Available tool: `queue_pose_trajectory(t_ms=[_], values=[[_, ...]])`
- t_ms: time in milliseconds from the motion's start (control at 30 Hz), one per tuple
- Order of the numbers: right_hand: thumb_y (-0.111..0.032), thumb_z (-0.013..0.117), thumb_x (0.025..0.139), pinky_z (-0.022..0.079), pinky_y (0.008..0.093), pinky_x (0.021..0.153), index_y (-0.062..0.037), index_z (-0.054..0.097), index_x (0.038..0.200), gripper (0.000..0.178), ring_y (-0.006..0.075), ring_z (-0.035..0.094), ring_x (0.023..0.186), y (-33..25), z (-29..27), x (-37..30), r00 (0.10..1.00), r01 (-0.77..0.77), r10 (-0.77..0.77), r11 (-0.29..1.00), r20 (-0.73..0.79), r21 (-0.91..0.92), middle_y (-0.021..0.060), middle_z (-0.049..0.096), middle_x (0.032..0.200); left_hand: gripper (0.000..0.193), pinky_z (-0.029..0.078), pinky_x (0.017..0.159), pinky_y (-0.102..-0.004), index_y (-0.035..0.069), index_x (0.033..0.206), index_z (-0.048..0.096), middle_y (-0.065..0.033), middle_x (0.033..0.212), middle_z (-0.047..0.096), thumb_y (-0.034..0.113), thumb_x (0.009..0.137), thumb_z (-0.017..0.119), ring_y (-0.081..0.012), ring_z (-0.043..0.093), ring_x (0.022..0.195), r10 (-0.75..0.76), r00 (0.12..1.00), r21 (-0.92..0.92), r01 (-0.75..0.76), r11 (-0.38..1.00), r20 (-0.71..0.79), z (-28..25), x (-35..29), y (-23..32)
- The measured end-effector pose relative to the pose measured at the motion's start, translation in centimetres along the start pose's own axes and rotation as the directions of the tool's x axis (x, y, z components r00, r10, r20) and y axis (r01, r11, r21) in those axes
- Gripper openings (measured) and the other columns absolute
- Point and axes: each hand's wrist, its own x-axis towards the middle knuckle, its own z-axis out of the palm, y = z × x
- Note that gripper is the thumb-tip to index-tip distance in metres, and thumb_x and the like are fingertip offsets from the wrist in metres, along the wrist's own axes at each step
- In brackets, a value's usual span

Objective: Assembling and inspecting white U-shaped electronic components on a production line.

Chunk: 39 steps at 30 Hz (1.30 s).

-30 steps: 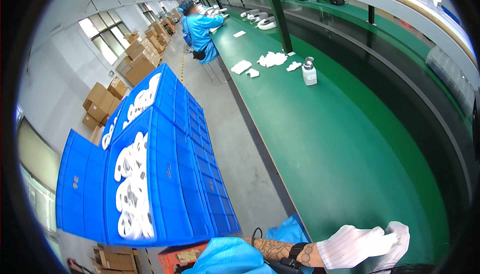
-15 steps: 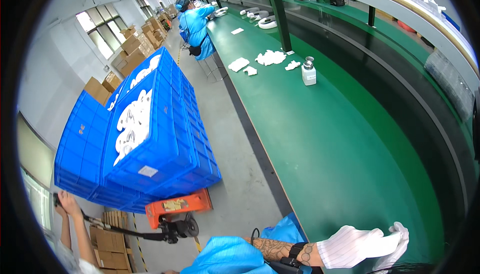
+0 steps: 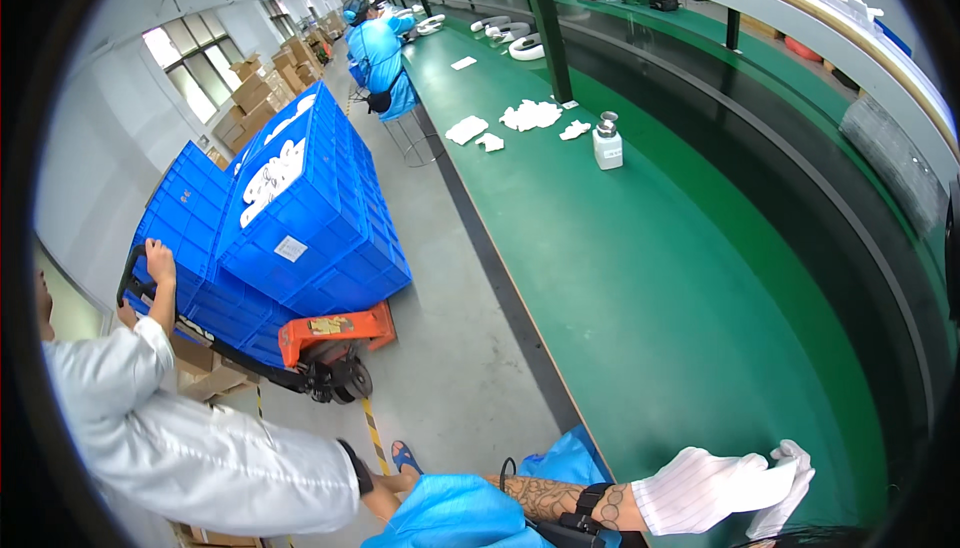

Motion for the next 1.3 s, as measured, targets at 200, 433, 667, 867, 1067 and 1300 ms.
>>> queue_pose_trajectory(t_ms=[200,433,667,867,1067,1300], values=[[-0.052,0.046,0.107,0.049,0.0429,0.096,-0.0026,0.067,0.113,0.055,0.0256,0.06,0.096,-5.6,-6.5,-7.1,0.704,0.696,-0.644,0.544,0.298,-0.469,0.0106,0.063,0.1,0.044,0.048,0.047,-0.0329,0.009,0.135,0.056,-0.0042,0.085,0.058,0.011,0.091,0.063,-0.0206,0.066,0.065,0.079,0.986,-0.057,-0.089,0.994,-0.147,8.1,-3.9,7.5],[-0.036,0.052,0.108,0.05,0.0387,0.083,-0.0039,0.064,0.113,0.035,0.022,0.059,0.089,5.1,-18.5,-6.3,0.922,0.342,-0.365,0.924,-0.131,-0.17,0.0079,0.061,0.102,0.052,0.05,0.05,-0.0323,0.008,0.141,0.057,-0.0036,0.09,0.061,0.014,0.09,0.066,-0.0187,0.067,0.068,0.028,0.998,-0.092,-0.033,0.995,-0.059,16.7,-1.0,15.7],[-0.036,0.061,0.11,0.054,0.0207,0.085,-0.011,0.069,0.112,0.026,0.0071,0.061,0.084,2.4,-38.0,-2.1,0.901,-0.25,0.432,0.466,0.028,0.848,-0.0028,0.063,0.091,0.031,0.055,0.058,-0.0359,-0.001,0.118,0.061,-0.009,0.097,0.065,0.014,0.091,0.065,-0.0249,0.069,0.072,-0.001,0.991,-0.201,-0.026,0.979,-0.133,32.7,4.5,25.7],[-0.029,0.059,0.107,0.056,0.0318,0.084,-0.0121,0.066,0.102,0.019,0.018,0.063,0.093,-2.6,-51.8,-0.4,0.839,0.333,0.075,0.712,-0.54,0.618,-0.0018,0.066,0.089,0.023,0.06,0.07,-0.0373,0.013,0.119,0.066,-0.0131,0.117,0.073,0.021,0.099,0.058,-0.0318,0.075,0.092,0.059,0.993,-0.413,-0.095,0.906,-0.1,45.1,9.2,36.7],[-0.034,0.053,0.111,0.054,0.0352,0.069,-0.0124,0.052,0.099,0.025,0.0196,0.06,0.077,0.7,-67.8,-0.8,0.96,0.247,-0.242,0.508,-0.139,0.825,0.0047,0.06,0.087,0.022,0.059,0.067,-0.0434,0.008,0.108,0.075,-0.0144,0.117,0.075,0.022,0.097,0.063,-0.0317,0.075,0.078,-0.119,0.985,-0.484,0.164,0.86,0.122,55.0,12.5,47.7],[-0.024,0.052,0.109,0.054,0.0342,0.074,-0.006,0.055,0.106,0.019,0.0192,0.064,0.085,2.2,-77.3,-5.4,0.994,0.101,-0.073,0.886,-0.078,0.452,0.0117,0.065,0.096,0.022,0.059,0.066,-0.044,0.002,0.11,0.065,-0.0172,0.114,0.069,0.016,0.093,0.065,-0.0336,0.072,0.079,-0.113,0.976,-0.381,0.178,0.907,0.186,65.6,12.8,55.4]])
